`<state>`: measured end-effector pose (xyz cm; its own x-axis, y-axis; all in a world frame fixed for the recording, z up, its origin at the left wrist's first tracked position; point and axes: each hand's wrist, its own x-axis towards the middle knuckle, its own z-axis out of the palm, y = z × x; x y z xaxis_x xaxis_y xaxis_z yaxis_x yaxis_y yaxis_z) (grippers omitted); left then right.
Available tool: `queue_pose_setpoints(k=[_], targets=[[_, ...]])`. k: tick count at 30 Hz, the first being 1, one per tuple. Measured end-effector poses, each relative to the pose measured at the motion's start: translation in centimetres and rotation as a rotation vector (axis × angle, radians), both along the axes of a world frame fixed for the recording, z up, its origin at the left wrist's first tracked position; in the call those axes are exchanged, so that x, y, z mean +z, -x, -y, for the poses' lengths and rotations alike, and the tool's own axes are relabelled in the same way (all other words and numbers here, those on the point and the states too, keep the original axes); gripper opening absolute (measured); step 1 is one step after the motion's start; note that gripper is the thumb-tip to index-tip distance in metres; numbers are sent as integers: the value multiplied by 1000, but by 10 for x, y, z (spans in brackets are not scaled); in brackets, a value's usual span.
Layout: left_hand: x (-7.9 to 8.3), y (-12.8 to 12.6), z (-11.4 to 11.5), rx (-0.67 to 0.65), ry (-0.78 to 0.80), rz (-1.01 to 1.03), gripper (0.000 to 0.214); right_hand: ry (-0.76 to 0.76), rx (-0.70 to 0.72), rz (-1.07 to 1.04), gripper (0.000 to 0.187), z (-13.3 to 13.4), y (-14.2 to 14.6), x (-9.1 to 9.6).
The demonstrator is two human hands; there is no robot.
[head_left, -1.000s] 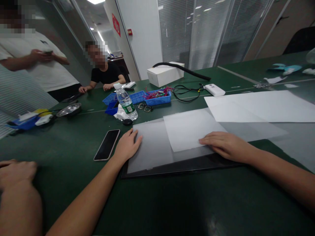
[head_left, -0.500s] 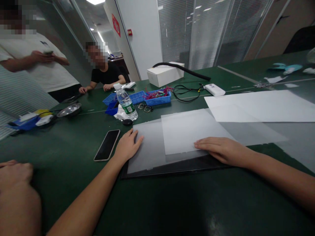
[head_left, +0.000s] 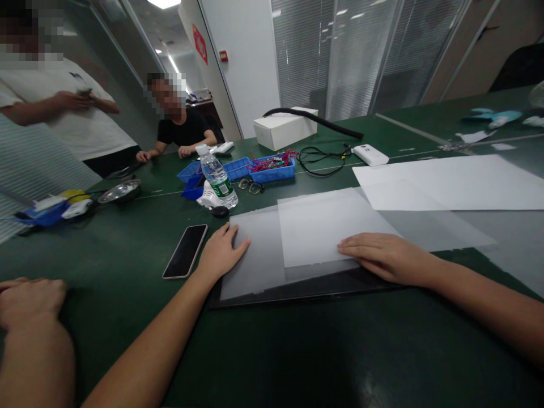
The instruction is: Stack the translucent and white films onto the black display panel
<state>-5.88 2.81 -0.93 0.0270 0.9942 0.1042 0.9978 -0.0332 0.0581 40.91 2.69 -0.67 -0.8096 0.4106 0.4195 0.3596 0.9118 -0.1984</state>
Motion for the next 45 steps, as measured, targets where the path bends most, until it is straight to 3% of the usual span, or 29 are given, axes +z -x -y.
queue_pose_setpoints(k=[7, 17, 22, 33, 45], targets=[[0, -1, 0, 4, -1, -6, 78, -24, -81, 14, 54, -10, -17, -4], [0, -1, 0, -5, -1, -15, 79, -133, -167, 78, 36, -27, -38, -6], [-2, 1, 0, -10, -17, -10, 78, -111, -164, 49, 36, -23, -32, -6], [-4, 2, -1, -12, -30, 3, 76, -263, -68, 114, 37, -3, -2, 3], [-4, 1, -2, 0, -16, 7, 81, -239, -16, 78, 37, 0, 1, 3]])
